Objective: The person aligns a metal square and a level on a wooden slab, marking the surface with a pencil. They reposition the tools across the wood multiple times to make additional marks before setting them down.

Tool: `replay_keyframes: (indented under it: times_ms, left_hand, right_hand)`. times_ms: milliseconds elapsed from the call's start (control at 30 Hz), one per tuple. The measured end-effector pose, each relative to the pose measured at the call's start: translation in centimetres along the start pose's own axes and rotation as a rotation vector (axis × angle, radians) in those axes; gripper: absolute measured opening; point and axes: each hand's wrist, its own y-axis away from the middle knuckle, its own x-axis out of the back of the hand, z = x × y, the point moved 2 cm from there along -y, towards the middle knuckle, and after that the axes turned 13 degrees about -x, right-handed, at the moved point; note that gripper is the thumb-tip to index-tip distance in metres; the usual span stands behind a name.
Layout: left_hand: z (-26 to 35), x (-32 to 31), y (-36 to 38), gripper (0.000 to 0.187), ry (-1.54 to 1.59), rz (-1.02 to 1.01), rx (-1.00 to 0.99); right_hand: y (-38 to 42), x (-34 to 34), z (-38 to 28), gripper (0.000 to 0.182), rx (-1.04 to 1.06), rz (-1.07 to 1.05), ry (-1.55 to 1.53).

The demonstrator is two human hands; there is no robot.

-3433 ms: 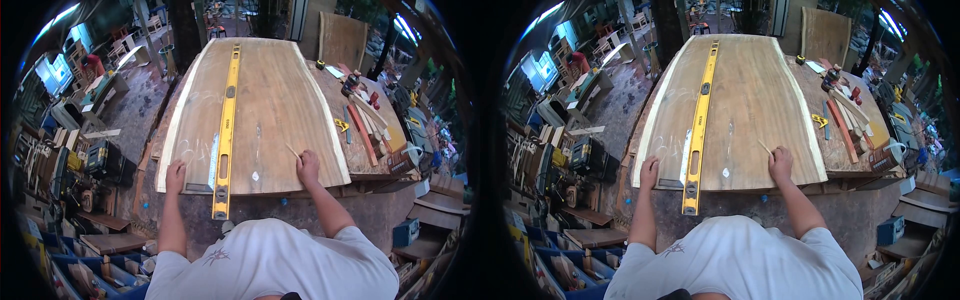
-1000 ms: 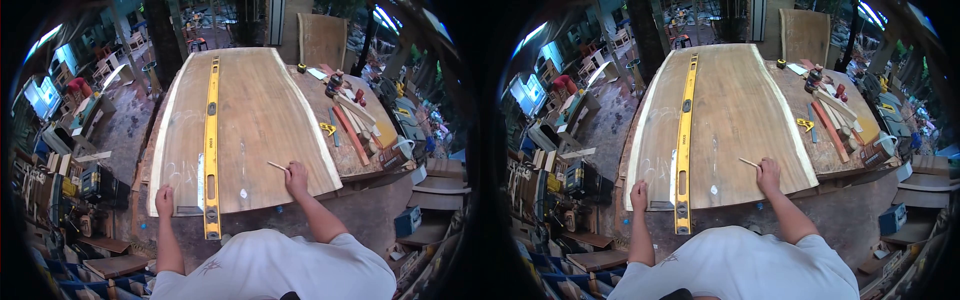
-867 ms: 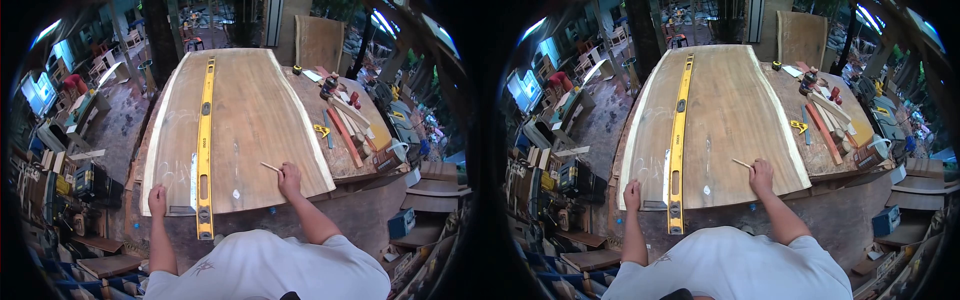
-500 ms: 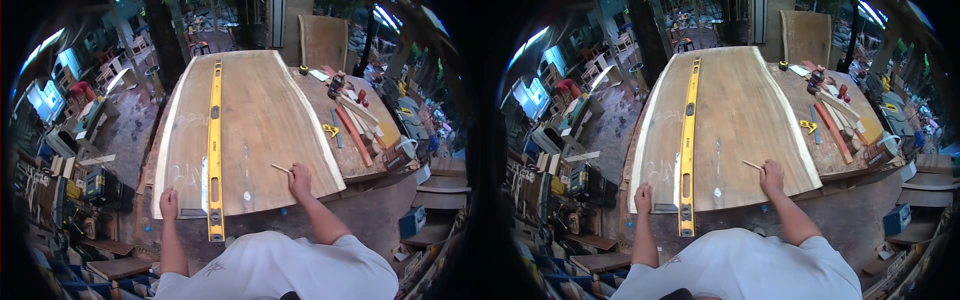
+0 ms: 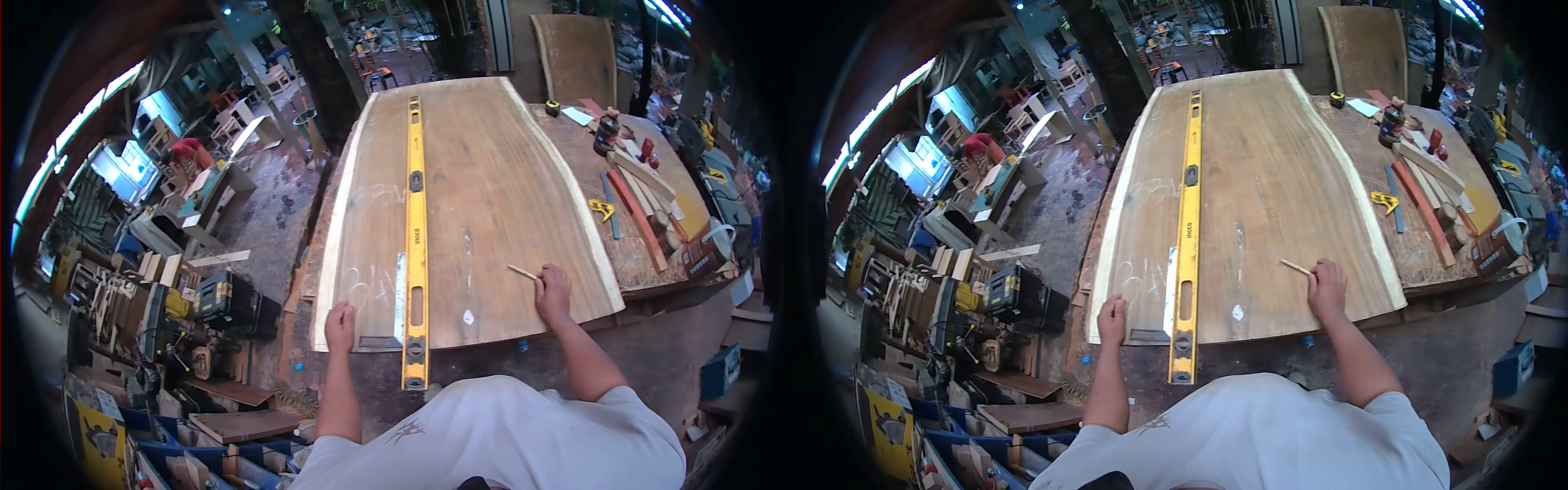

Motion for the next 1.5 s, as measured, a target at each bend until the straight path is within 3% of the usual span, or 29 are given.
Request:
replay_keyframes:
  times_ms: [767,1133,1233,1500]
  left_hand:
    - [-0.5,0.2,0.0,0.038,-0.029,-0.014,0.003]
    - [-0.2,0.0,0.1,0.027,-0.009,0.018,-0.004]
    - [-0.7,0.0,0.2,0.033,-0.053,-0.023,-0.036]
    - [0.1,0.0,0.0,0.027,-0.039,0.005,-0.019]
  right_hand:
    - [-0.1,-0.2,-0.1,0.015,0.013,-0.014,0.012]
    - [-0.1,-0.3,0.0,0.015,-0.013,-0.037,0.004]
    - [-0.1,-0.3,0.1,0.013,-0.004,-0.030,-0.002]
    - [0.0,-0.3,0.1,0.014,0.009,-0.006,0.002]
